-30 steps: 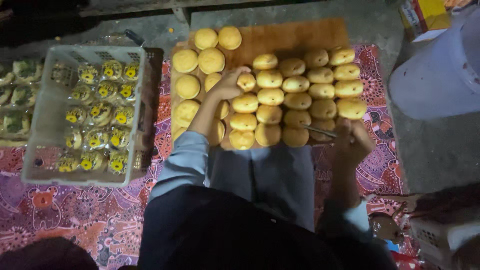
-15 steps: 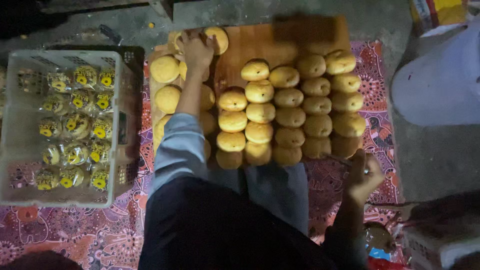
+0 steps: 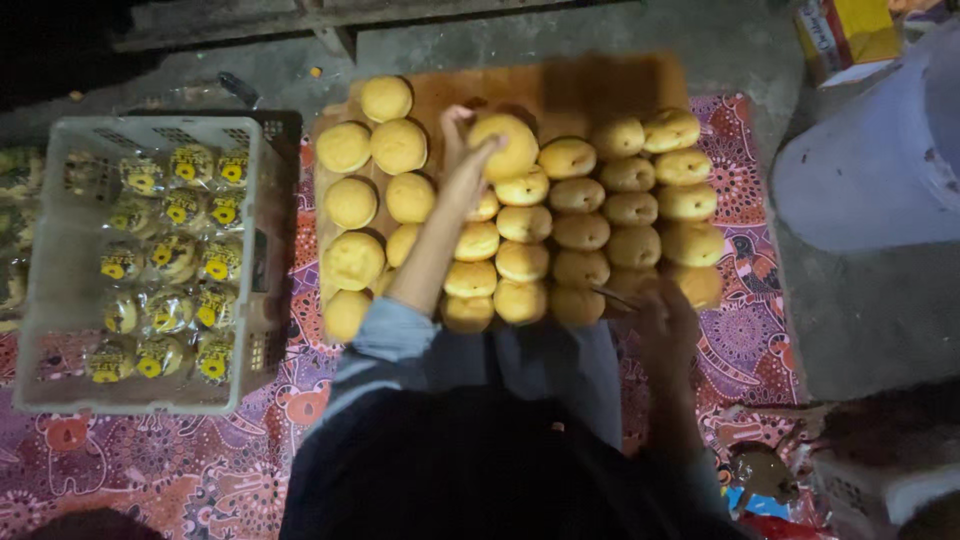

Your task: The person sits on the floor and uses a spoon to scoop a dark filling from a container into small round buns. Each filled bun is placed into a plastic crate. The person repeats this process for many buns arranged on a wooden board.

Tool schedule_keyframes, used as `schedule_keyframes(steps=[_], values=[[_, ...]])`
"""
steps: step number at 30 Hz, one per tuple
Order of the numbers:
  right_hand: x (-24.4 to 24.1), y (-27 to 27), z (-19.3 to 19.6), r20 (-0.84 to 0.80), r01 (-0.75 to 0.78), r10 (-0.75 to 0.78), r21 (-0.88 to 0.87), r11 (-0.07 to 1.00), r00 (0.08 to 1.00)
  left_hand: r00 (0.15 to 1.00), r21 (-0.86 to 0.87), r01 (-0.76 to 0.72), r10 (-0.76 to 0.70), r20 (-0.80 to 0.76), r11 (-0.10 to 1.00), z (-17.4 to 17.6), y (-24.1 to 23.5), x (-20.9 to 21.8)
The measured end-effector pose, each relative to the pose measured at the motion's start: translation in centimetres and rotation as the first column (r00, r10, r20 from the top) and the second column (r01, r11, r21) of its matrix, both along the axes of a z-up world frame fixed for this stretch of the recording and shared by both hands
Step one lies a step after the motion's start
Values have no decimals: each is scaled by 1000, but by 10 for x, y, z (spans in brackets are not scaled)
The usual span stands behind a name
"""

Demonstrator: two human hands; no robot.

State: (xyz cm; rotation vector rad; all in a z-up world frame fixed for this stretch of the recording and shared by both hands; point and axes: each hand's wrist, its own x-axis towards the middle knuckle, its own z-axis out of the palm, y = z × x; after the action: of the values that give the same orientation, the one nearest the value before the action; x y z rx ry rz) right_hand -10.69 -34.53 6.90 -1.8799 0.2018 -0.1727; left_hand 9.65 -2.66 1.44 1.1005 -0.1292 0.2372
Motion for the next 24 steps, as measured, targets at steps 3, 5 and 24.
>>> schedule_keyframes(steps=[3,5,24], values=[[-12,31,24,245,-137,205,-267,954,948,974,-516,118,-201,-108,848,16,-30,-81],[-22,43,40,234,-187,228,-183,965,945,961,-673,105,-248,-119,732,28,-48,-128],[-67,67,28,288,-231,354,-384,894,890,941,-209,72,-136,-311,975,84,-71,-281]])
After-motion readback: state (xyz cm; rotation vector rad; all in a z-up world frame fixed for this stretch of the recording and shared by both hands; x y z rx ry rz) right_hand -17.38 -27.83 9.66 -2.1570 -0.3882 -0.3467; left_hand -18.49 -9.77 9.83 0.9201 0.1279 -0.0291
